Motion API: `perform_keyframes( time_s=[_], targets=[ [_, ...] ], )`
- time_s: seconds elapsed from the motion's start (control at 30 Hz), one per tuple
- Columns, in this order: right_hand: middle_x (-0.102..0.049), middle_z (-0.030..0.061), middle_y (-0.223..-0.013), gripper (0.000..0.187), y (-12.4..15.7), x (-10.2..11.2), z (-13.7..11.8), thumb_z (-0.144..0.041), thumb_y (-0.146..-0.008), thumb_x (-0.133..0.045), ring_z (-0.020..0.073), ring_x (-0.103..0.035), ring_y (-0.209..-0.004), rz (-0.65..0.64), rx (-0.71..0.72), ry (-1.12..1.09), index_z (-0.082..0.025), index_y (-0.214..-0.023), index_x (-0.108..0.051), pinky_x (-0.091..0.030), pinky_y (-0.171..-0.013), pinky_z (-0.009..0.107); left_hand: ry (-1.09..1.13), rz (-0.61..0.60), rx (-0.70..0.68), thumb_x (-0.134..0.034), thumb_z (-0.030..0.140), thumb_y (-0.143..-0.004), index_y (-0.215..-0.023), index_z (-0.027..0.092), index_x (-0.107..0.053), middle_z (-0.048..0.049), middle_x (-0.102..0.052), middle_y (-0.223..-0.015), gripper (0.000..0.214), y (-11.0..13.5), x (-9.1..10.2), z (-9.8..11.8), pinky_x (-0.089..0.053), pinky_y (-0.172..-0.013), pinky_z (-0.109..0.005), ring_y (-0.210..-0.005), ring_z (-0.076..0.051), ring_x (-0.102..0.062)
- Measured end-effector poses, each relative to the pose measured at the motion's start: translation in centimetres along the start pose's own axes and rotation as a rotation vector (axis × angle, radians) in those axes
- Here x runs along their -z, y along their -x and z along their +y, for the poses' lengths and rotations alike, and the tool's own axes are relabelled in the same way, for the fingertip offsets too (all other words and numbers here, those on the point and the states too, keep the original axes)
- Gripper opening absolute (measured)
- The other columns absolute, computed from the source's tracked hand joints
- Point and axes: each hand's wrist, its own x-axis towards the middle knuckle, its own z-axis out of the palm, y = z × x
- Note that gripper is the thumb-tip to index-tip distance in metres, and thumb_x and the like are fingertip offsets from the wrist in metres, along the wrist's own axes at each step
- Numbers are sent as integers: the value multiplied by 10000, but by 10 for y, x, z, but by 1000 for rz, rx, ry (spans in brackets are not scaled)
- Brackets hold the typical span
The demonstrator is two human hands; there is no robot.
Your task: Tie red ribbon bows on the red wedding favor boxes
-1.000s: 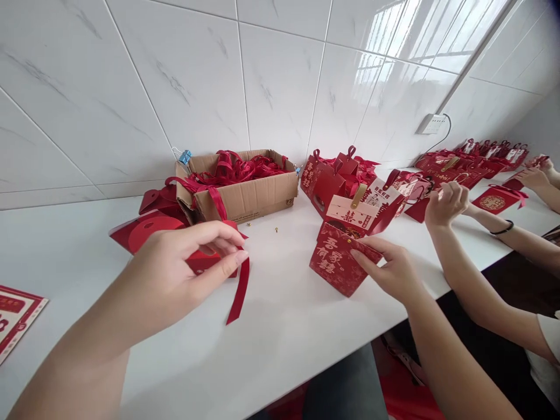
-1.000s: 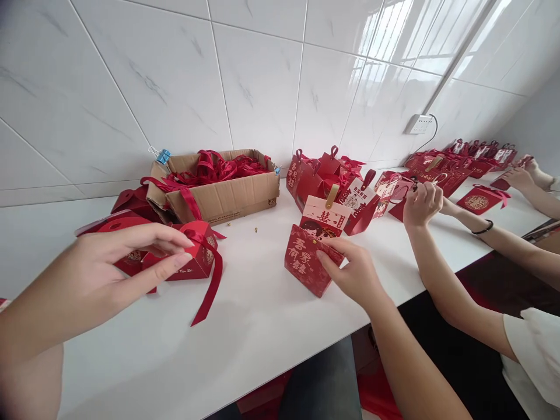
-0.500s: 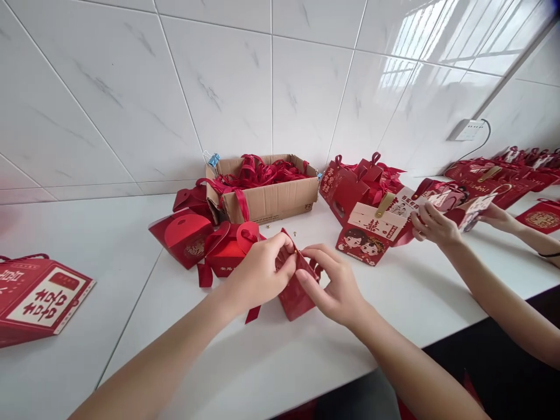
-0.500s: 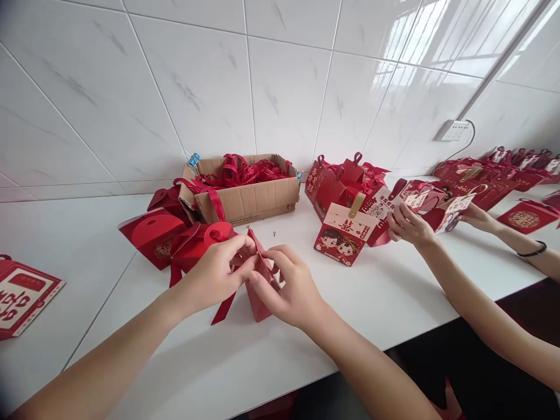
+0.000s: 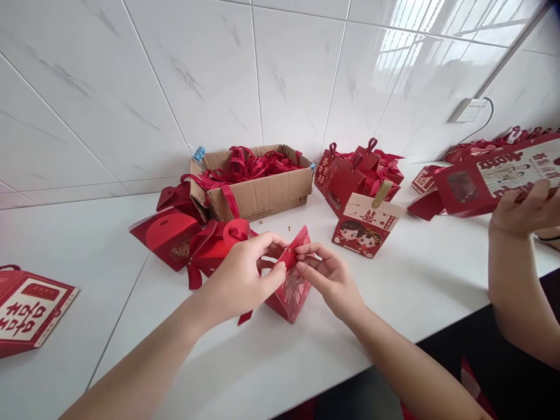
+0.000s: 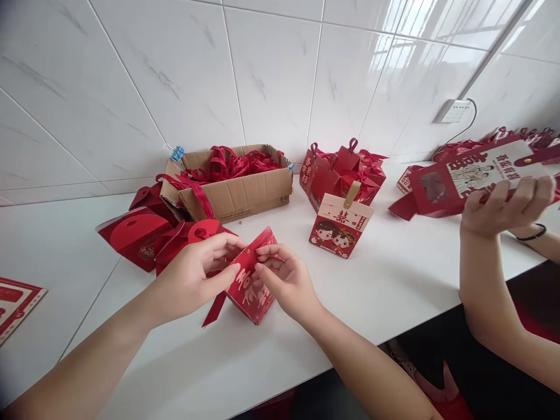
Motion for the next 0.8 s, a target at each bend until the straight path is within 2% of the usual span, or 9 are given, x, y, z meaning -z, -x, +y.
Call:
perform_keyframes(
  time_s=[0.13,0.33,0.5,0.8],
  targets=[
    [-616,26,-865,270,0,5,0,-328,-730,-749,131,-615,-702,3,-78,-69,-193,-946,-659,-525,-682,293,-29,57,-2,-541,305,-872,-1056,222,-582,-53,-692,-1041,206,-3,0,-3,-582,-720,-293,-864,-189,-687],
    [-619,2,-765,260,0,6,0,-314,-729,-753,118,-590,-685,-12,-134,-135,-202,-954,-688,-493,-665,258,-71,58,-15,-531,294,-882,-1040,236,-579,-24,-706,-974,174,-3,-1,-3,-567,-673,-259,-796,-160,-682],
    [-593,-5,-783,243,1,4,0,-308,-733,-750,104,-576,-662,6,-101,-162,-209,-947,-689,-464,-620,238,-73,54,-22,-525,290,-887,-1024,243,-584,-18,-702,-1015,156,-3,-1,-1,-562,-688,-255,-823,-158,-677],
    [-622,8,-777,225,-1,4,1,-316,-748,-739,119,-592,-691,16,-87,-156,-201,-937,-693,-477,-675,263,-72,62,-37,-533,261,-875,-991,234,-575,0,-699,-931,126,-4,-4,-3,-555,-670,-231,-766,-134,-670]
  ],
)
